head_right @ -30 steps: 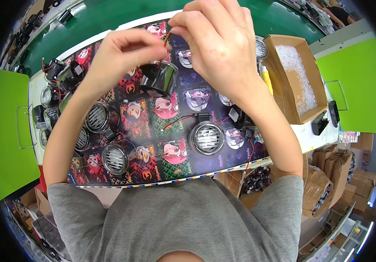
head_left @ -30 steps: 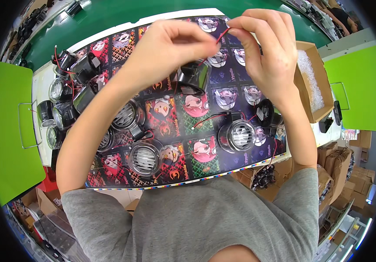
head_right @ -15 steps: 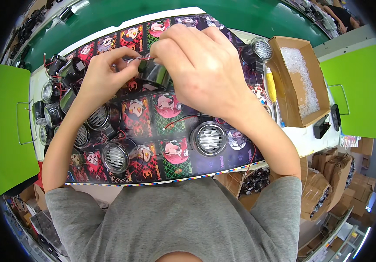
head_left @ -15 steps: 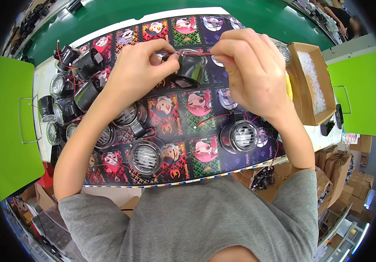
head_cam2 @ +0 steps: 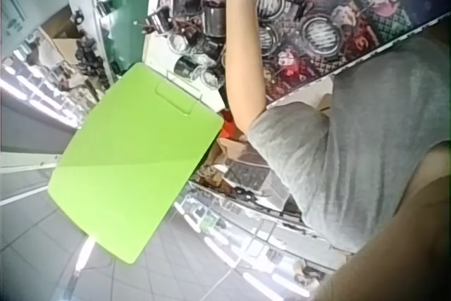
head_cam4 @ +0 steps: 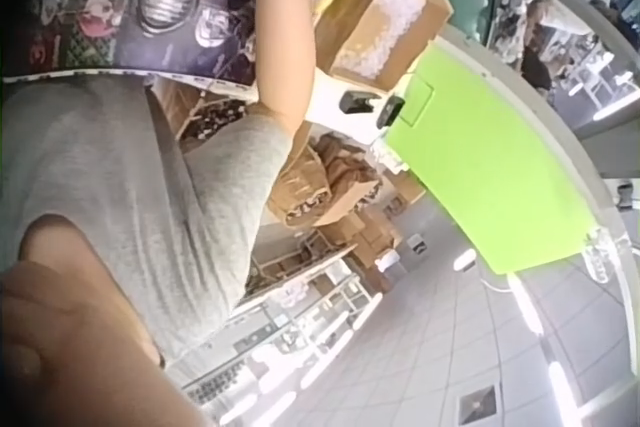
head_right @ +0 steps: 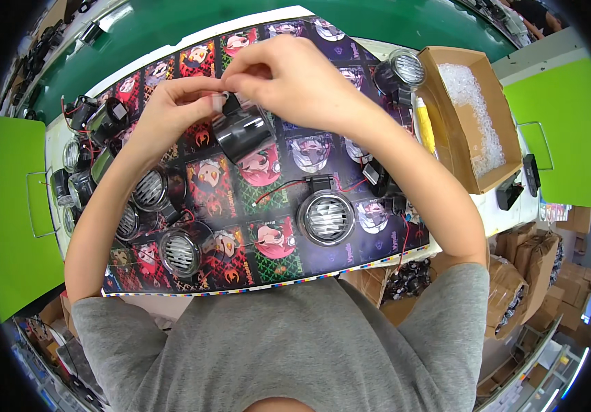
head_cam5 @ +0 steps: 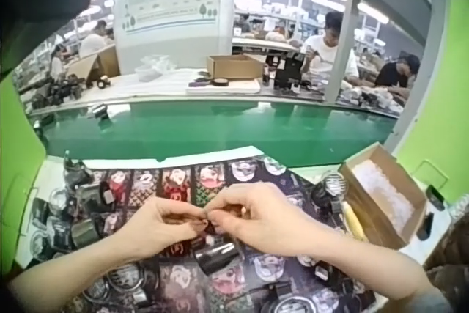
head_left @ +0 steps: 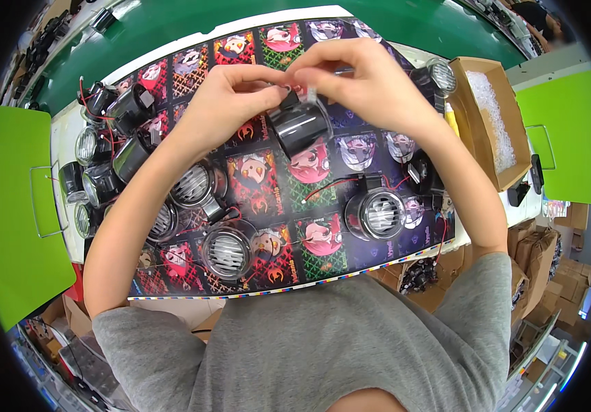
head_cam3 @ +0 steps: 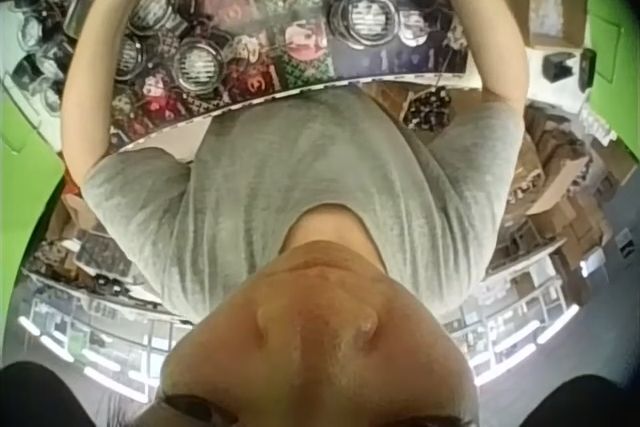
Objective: The person assembles small electronic LED modules by hand, connecting wires and electronic components to the LED lights.
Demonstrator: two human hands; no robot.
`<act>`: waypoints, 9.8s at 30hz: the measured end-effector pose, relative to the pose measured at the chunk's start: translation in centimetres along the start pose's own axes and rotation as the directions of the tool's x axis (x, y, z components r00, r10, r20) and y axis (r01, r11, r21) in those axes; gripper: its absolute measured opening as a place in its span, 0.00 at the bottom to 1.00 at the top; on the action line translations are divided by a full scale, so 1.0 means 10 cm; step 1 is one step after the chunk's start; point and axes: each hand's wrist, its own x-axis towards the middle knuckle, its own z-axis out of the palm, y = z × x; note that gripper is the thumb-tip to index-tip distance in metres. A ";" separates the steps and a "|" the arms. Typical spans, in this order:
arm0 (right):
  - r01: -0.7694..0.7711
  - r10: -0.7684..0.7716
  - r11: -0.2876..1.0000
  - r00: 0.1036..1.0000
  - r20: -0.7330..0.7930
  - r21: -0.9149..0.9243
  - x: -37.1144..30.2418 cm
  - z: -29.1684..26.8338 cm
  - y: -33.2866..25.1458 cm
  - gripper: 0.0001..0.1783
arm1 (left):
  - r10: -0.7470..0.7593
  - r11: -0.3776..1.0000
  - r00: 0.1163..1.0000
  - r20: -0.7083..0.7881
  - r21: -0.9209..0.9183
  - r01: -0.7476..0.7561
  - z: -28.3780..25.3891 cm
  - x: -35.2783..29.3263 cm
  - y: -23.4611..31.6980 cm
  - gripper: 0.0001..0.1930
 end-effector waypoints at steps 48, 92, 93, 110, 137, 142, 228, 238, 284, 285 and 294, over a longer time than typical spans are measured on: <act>0.598 -0.678 0.488 0.718 0.155 -0.636 -0.32 0.12 0.10 0.15 | 0.233 0.951 0.965 -0.121 0.234 -0.200 0.42 -0.30 -0.07 0.27; 0.289 -0.327 0.909 0.941 -0.085 -0.300 -0.50 0.13 0.02 0.08 | 0.114 0.987 0.970 -0.214 -0.085 -0.135 0.55 -0.30 -0.11 0.12; 0.342 -0.391 0.874 0.917 -0.080 -0.346 -0.50 0.13 0.02 0.08 | 0.119 0.993 0.971 -0.208 0.004 -0.121 0.56 -0.30 -0.11 0.13; 0.301 -0.435 0.795 0.888 -0.151 -0.526 -0.63 0.20 0.05 0.10 | 0.428 0.900 0.839 -0.337 0.246 -0.360 0.76 -0.20 -0.15 0.09; -0.107 0.127 0.989 0.965 -0.228 0.098 -0.58 0.25 0.04 0.08 | 0.264 0.955 0.892 -0.367 -0.032 -0.296 0.74 -0.18 -0.15 0.07; -0.130 0.132 0.991 0.959 -0.252 0.026 -0.55 0.26 0.03 0.09 | 0.319 0.940 0.855 -0.408 0.019 -0.342 0.76 -0.13 -0.20 0.07; 0.105 -0.012 0.918 0.971 -0.238 0.382 -0.71 -0.41 -0.11 0.29 | 0.031 0.939 0.999 0.012 -0.344 -0.025 0.48 -0.27 0.36 0.06; 0.211 -0.087 0.776 0.969 -0.231 0.595 -0.51 -0.04 -0.14 0.28 | 0.016 0.870 1.000 0.023 -0.492 -0.003 0.49 -0.33 0.32 0.07; 0.230 -0.353 0.876 0.904 -0.239 -0.425 -0.74 -0.34 -0.23 0.05 | 0.645 0.256 0.761 0.067 0.920 -0.298 0.61 -0.36 0.21 0.22; 0.218 -0.313 0.918 0.911 -0.267 -0.331 -0.75 -0.33 -0.22 0.05 | 0.568 0.325 0.821 0.050 0.903 -0.280 0.67 -0.45 0.25 0.22; 0.217 -0.224 0.971 0.972 -0.076 -0.100 -0.80 -0.34 -0.15 0.28 | 0.399 0.724 0.917 0.025 0.606 -0.331 0.62 -0.24 0.12 0.14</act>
